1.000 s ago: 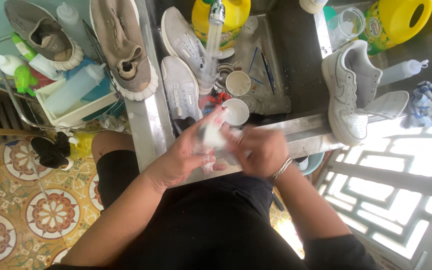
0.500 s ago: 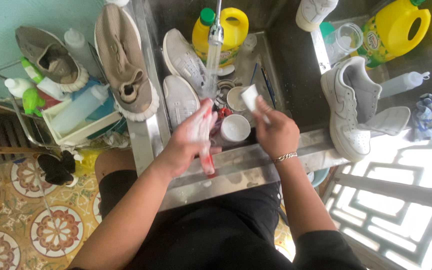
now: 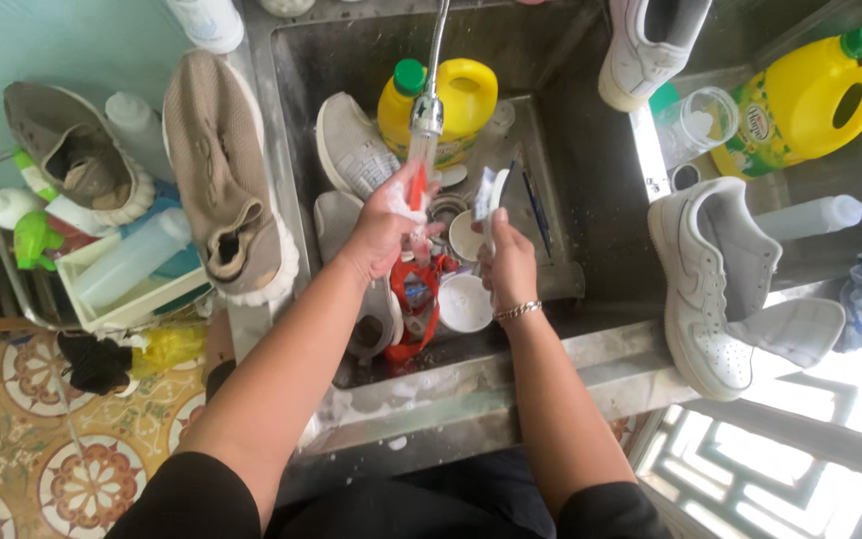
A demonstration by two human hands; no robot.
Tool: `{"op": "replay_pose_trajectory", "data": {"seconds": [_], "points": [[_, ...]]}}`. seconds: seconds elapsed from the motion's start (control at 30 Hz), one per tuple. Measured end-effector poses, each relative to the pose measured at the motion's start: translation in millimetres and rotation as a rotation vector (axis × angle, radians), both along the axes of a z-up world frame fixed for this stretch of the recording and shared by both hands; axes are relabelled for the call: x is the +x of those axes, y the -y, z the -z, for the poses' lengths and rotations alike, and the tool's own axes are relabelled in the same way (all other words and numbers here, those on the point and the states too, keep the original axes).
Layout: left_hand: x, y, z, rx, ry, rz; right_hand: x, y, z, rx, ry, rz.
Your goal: The person scrubs a white sneaker with a brush and cleaning solution, rinses it under running water, and then cleans a red shoelace using the same method. The person handles the shoe and laces directly with hands and a brush.
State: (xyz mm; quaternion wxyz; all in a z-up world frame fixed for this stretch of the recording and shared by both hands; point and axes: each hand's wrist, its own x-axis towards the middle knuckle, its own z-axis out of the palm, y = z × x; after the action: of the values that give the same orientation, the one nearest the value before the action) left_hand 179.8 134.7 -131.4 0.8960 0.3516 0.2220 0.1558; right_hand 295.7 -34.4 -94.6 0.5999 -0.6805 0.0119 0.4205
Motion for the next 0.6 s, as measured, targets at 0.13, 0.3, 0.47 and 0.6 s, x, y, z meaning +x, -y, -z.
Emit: {"op": "replay_pose_trajectory", "data": {"seconds": [0.13, 0.3, 0.47, 0.6], "points": [[13, 0, 8, 0.061, -0.084, -0.048, -1, -3, 3, 0.033, 0.045, -0.040], [26, 3, 14, 0.046, -0.204, -0.123, 3, -2, 7, 0.055, -0.021, 0.012], [24, 2, 11, -0.017, -0.053, -0.190, -5, -4, 8, 0.027, 0.208, -0.146], [24, -3, 6, -0.024, 0.044, -0.214, -17, -16, 12, 0.001, 0.375, -0.366]]}}
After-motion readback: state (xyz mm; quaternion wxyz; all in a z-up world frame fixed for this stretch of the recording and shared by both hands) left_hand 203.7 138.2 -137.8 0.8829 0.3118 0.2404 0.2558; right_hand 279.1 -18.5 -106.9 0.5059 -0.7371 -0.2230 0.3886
